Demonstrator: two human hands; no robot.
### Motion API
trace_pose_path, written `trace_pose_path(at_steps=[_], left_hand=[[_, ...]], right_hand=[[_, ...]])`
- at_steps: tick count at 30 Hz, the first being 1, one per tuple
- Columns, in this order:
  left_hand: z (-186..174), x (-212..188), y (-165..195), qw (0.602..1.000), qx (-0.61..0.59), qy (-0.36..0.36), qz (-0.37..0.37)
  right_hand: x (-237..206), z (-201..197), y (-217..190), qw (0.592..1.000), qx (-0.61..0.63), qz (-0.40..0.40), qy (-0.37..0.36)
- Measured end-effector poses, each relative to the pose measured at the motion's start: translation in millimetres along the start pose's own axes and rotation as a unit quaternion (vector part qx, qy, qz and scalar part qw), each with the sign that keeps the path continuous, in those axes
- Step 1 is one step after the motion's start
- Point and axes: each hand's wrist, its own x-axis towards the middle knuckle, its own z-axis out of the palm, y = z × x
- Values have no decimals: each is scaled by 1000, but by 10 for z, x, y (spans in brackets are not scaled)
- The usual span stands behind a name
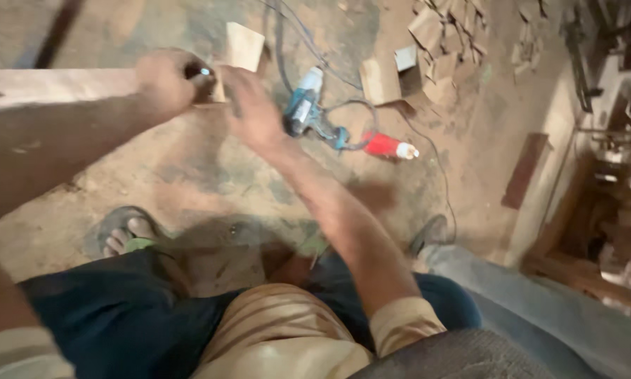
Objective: The person sits on the workshop floor assembling small wooden furniture parts. They align a wooden block against a rail, drive screws with a cordless drill, apply glue from a red bottle to a block, position it on a long wooden board, and hammer nails to fasten the pieces together.
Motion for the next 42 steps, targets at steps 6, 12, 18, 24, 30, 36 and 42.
trace_pose_path(at_steps=[6, 12, 18, 24, 30, 36, 42], left_hand=[[-139, -43, -17, 999, -8, -51, 17], [-103, -71, -88, 999, 7, -46, 14], [-153, -96, -104, 995, -28, -93, 26], [-267, -73, -58, 984, 29, -170, -42], [-239, -34, -35, 988, -29, -130, -77], [-265, -55, -32, 993, -14, -105, -56], [-307, -76, -7, 990, -34, -96, -95]], right_hand=[[-476, -716, 739, 984, -140, 100, -54], [-787, -739, 1087, 942, -195, 217, -167], [-577, -530, 1039, 920, -233, 283, -142], [-318, -867, 930, 919, -163, 322, -159], [126, -1732, 423, 960, 146, 164, -172], [589, -1752, -246, 929, 104, 235, -268], [820, -1514, -530, 919, 25, 253, -300]])
